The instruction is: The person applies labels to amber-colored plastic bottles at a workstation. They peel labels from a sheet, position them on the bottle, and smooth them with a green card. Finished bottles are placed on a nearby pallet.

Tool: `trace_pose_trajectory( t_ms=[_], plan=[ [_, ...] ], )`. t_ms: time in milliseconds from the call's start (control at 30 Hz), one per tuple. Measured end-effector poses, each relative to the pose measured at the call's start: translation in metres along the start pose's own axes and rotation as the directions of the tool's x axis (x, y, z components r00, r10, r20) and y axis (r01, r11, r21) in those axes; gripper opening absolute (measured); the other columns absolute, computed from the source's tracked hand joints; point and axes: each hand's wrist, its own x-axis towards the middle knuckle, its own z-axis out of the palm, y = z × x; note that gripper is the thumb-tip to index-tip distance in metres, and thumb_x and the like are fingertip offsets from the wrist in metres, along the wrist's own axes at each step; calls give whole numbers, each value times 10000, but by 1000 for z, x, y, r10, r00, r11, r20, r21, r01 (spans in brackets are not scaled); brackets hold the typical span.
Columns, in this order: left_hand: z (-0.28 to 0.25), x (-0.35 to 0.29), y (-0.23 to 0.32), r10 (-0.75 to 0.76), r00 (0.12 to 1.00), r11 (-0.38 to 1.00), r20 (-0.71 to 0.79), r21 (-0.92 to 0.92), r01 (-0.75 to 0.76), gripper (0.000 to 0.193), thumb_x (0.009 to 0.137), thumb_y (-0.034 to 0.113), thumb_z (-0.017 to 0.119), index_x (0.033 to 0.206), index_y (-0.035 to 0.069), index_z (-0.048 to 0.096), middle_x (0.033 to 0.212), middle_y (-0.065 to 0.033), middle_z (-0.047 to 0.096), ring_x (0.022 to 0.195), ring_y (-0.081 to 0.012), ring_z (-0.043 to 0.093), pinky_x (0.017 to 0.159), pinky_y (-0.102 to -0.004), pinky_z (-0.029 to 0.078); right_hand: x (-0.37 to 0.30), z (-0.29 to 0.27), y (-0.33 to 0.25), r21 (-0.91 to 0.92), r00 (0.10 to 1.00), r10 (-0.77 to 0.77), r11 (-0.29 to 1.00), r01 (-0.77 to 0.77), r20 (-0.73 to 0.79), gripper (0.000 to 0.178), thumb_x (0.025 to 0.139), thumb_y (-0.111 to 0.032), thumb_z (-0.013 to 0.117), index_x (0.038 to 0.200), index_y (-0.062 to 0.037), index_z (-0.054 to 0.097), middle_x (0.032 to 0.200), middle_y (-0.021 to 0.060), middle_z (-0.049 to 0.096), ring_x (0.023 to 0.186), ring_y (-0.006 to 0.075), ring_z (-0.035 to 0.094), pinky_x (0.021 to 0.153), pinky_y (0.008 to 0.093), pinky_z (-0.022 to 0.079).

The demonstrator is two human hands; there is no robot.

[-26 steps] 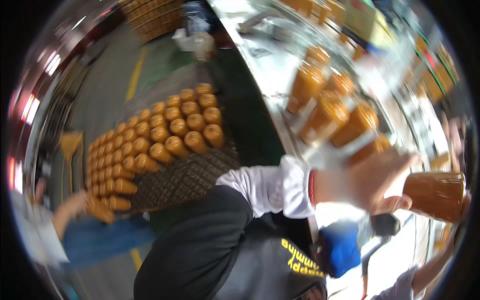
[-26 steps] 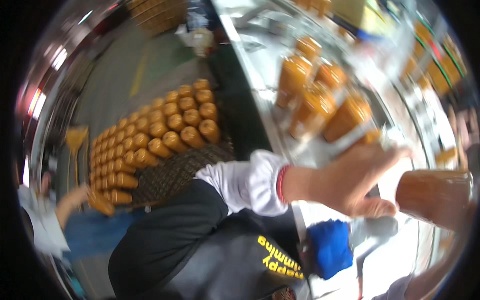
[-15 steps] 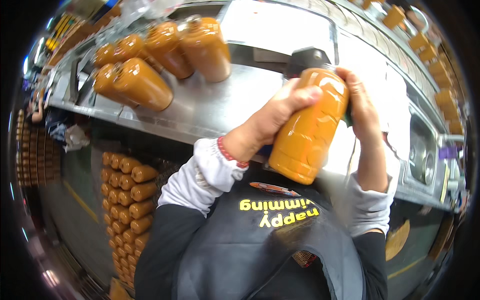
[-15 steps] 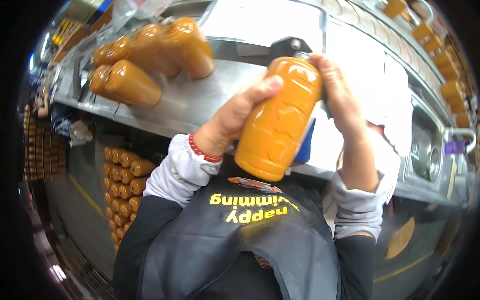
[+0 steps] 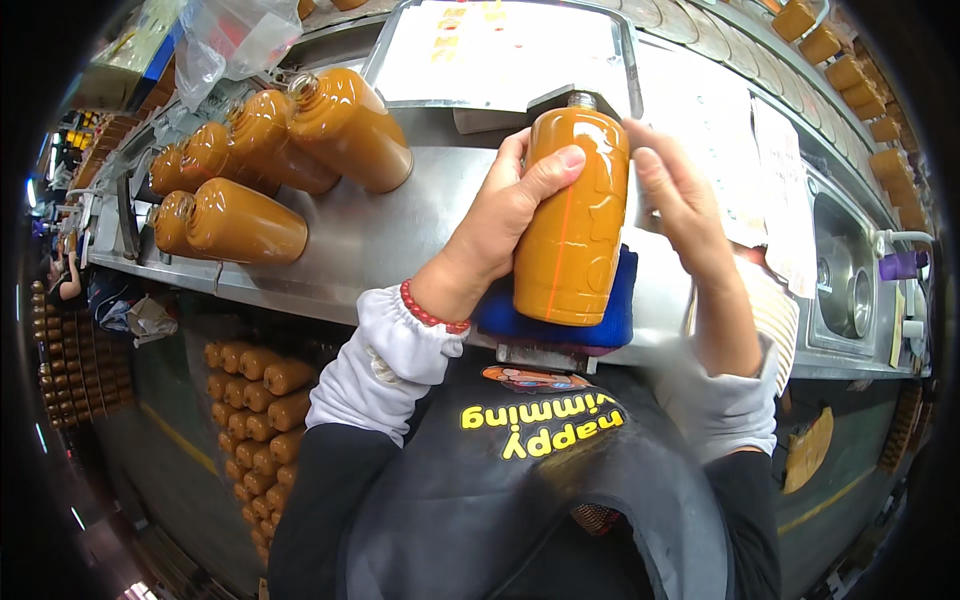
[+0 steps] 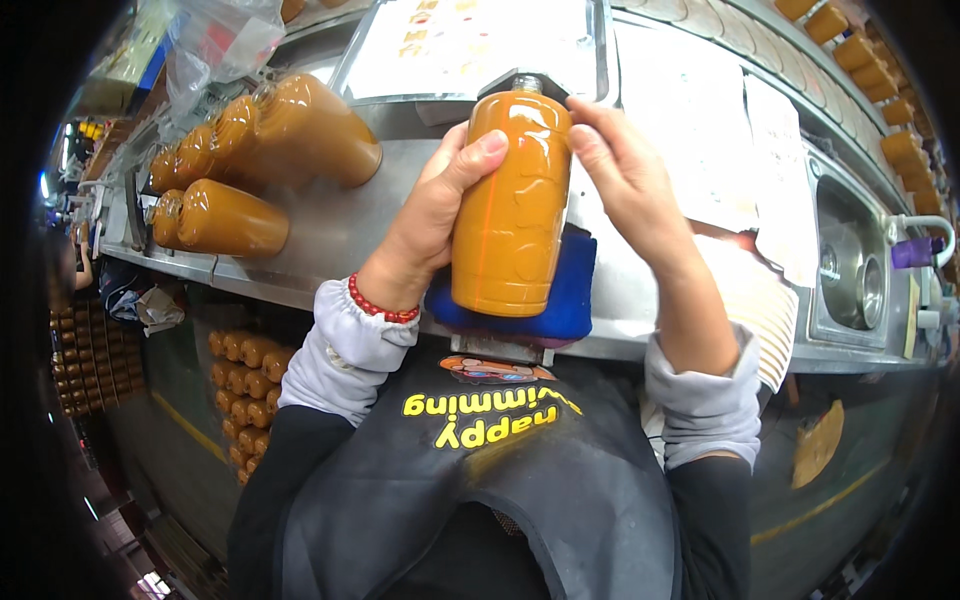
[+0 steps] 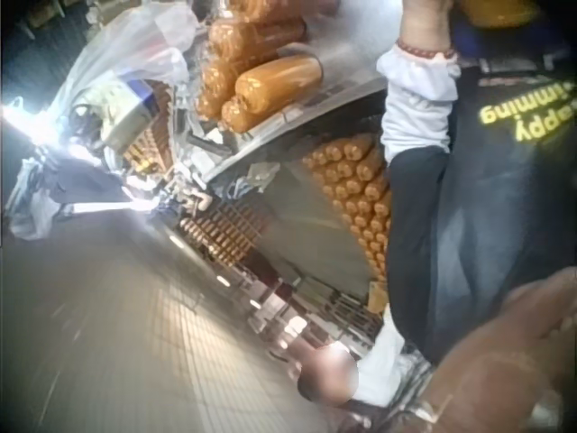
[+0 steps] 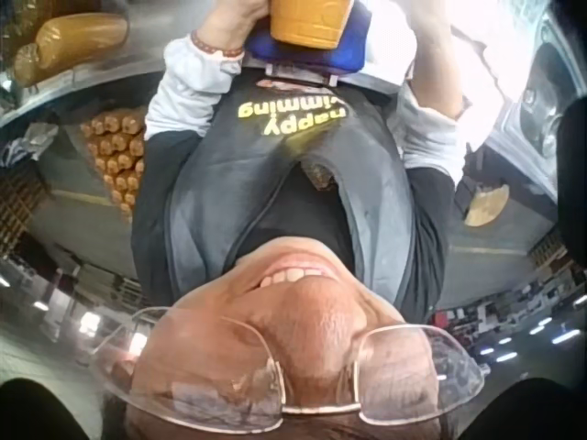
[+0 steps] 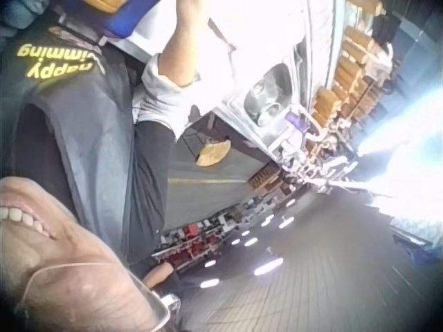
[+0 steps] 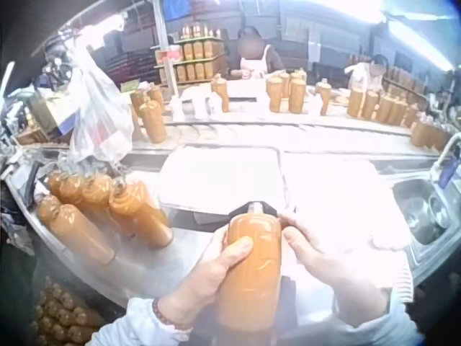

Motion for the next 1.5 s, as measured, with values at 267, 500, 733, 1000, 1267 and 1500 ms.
trace_pose_trajectory(
  t_ms=[267,500,733,1000,1267,1500],
  plan=[
    [-5,6,-5,12,999,1000,42,21,-13,790,932,355,742,1462,-23,294,1315,-161,539,1189,-210,590,1006,-354,515,142,-38,65,-864,958,-179,419,280,224,388,950,-42,504,1222,-179,744,1382,106,580,1275,285,527,1058,408,461],
    [-14,5,-11,45,996,997,82,57,-50,880,916,424,751,1495,-24,261,1378,-157,505,1270,-217,518,1099,-372,424,229,-26,107,-940,933,-223,129,315,282,312,965,-107,562,1194,-209,749,1379,75,583,1293,232,532,1019,383,482],
    [-21,6,-17,-8,995,999,98,46,3,992,898,476,757,1526,-43,192,1437,-179,447,1351,-244,449,1146,-377,366,303,-50,156,-935,990,-132,344,90,47,481,885,-490,730,1170,-103,754,1352,150,586,1300,336,516,1066,431,455],
    [-18,6,-10,12,995,999,96,48,-17,951,907,486,743,1514,-31,225,1417,-160,467,1328,-227,468,1132,-369,378,319,-38,148,-914,906,-389,282,291,169,253,944,-320,690,1075,-123,781,1236,77,641,1200,300,560,1032,399,468],
    [-13,5,-16,54,991,998,119,26,-58,889,966,512,659,1532,-23,232,1432,-183,467,1336,-236,471,1119,-362,387,296,-56,159,-581,896,-441,741,337,-43,110,916,-107,655,901,-28,580,894,118,566,868,276,565,826,378,475],
    [-15,-62,-16,351,832,263,429,808,-527,1216,729,439,876,1594,-3,145,1537,-329,339,1421,-491,358,1201,-554,236,112,-70,-35,-618,872,-469,647,446,138,180,964,-215,691,932,-39,683,1217,86,654,1033,216,631,907,340,499]
  ],
)
